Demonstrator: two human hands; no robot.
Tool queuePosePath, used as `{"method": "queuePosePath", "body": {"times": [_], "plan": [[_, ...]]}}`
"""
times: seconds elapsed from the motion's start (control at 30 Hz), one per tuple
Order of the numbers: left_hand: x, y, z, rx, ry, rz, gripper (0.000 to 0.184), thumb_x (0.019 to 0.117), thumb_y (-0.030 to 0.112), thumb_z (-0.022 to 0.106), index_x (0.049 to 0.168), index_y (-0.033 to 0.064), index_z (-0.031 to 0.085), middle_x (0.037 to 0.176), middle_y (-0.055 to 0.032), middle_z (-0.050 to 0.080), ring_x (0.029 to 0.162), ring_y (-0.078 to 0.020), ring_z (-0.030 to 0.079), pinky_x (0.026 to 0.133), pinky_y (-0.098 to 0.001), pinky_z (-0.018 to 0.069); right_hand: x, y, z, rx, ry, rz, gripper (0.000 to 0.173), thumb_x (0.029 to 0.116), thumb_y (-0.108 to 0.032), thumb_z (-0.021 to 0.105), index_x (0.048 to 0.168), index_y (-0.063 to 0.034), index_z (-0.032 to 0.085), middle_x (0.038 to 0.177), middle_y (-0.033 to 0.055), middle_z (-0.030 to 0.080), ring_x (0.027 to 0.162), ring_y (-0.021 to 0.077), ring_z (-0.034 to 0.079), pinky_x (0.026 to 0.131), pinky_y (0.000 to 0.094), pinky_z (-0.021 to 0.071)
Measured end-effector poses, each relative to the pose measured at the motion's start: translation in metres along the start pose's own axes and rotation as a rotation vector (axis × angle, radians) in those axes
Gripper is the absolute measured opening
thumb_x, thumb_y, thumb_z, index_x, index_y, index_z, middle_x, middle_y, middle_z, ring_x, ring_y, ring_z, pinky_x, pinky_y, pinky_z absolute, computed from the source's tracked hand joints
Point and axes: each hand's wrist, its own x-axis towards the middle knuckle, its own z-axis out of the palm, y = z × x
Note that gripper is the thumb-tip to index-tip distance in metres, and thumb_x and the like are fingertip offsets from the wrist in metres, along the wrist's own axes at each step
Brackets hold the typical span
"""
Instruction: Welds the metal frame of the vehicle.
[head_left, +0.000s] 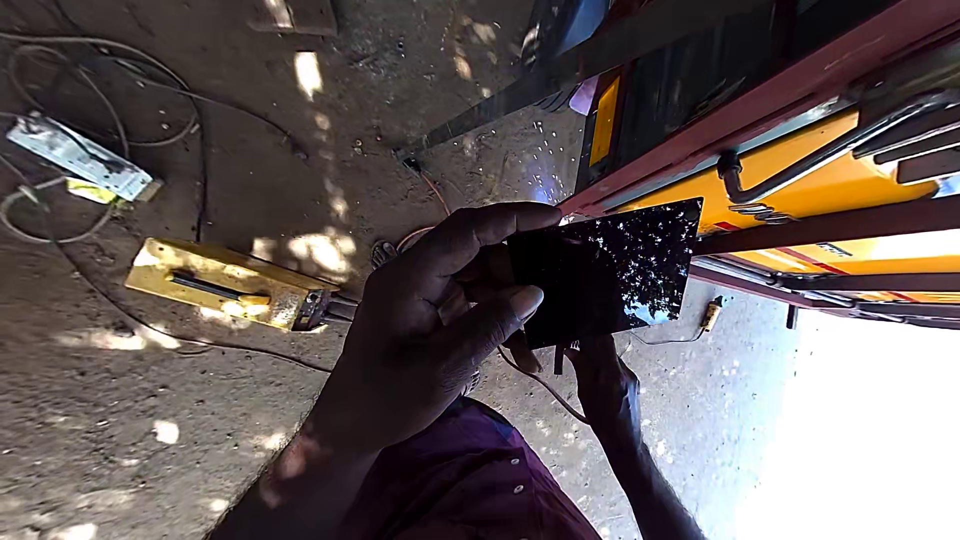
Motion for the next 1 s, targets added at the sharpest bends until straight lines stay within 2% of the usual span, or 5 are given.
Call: {"method": "queuePosePath", "body": {"times": [0.13, 0.23, 0.37, 0.6, 1.0], "plan": [[0.0007, 0.0026, 0.0012, 0.024, -0.002, 0.037, 0.046, 0.0972, -0.003, 0.059, 0.142, -0.0021, 0.052, 0.115, -0.0157, 0.065, 0.084, -0.0262, 0.071, 0.064, -0.0393, 0.0669, -0.0007, 0.0004, -0.0004, -0.006, 0.013, -0.013, 0.052, 0.1007, -0.047, 0.062, 0.142, -0.0162, 0.057, 0.080, 0.0069, 0.065, 0.061, 0.0236, 0.064, 0.056, 0.0480, 0.0552], [0.0015, 0.0046, 0.0027, 0.004, -0.010, 0.055, 0.046, 0.0969, -0.004, 0.059, 0.142, -0.0031, 0.051, 0.115, -0.0157, 0.065, 0.084, -0.0262, 0.071, 0.062, -0.0385, 0.0669, -0.0006, 0.0016, 0.0003, -0.006, 0.015, -0.013, 0.046, 0.1007, -0.049, 0.061, 0.131, -0.0150, 0.060, 0.078, 0.0058, 0.063, 0.059, 0.0231, 0.062, 0.054, 0.0472, 0.0539], [0.0028, 0.0054, 0.0027, 0.019, -0.010, 0.056, 0.047, 0.0971, -0.003, 0.059, 0.143, -0.0029, 0.051, 0.115, -0.0160, 0.066, 0.083, -0.0268, 0.072, 0.061, -0.0384, 0.0669, 0.0005, 0.0014, 0.0007, -0.002, 0.019, -0.019, 0.051, 0.1004, -0.049, 0.061, 0.138, -0.0139, 0.059, 0.082, 0.0075, 0.065, 0.062, 0.0234, 0.064, 0.056, 0.0471, 0.0553], [0.0031, 0.0050, 0.0025, 0.018, 0.001, 0.046, 0.047, 0.0969, -0.004, 0.059, 0.143, -0.0032, 0.051, 0.112, -0.0164, 0.065, 0.081, -0.0274, 0.071, 0.061, -0.0398, 0.0668, 0.0016, 0.0005, 0.0006, 0.006, 0.014, -0.026, 0.053, 0.1005, -0.048, 0.062, 0.139, -0.0118, 0.058, 0.081, 0.0080, 0.064, 0.062, 0.0235, 0.063, 0.056, 0.0456, 0.0549], [0.0047, 0.0031, 0.0020, 0.020, -0.006, 0.050, 0.046, 0.0968, -0.005, 0.058, 0.142, -0.0037, 0.050, 0.110, -0.0158, 0.065, 0.079, -0.0272, 0.071, 0.059, -0.0394, 0.0667, 0.0031, -0.0001, 0.0009, 0.012, 0.011, 0.001, 0.054, 0.1005, -0.047, 0.062, 0.144, -0.0161, 0.056, 0.080, 0.0079, 0.065, 0.060, 0.0241, 0.063, 0.055, 0.0478, 0.0542]]}}
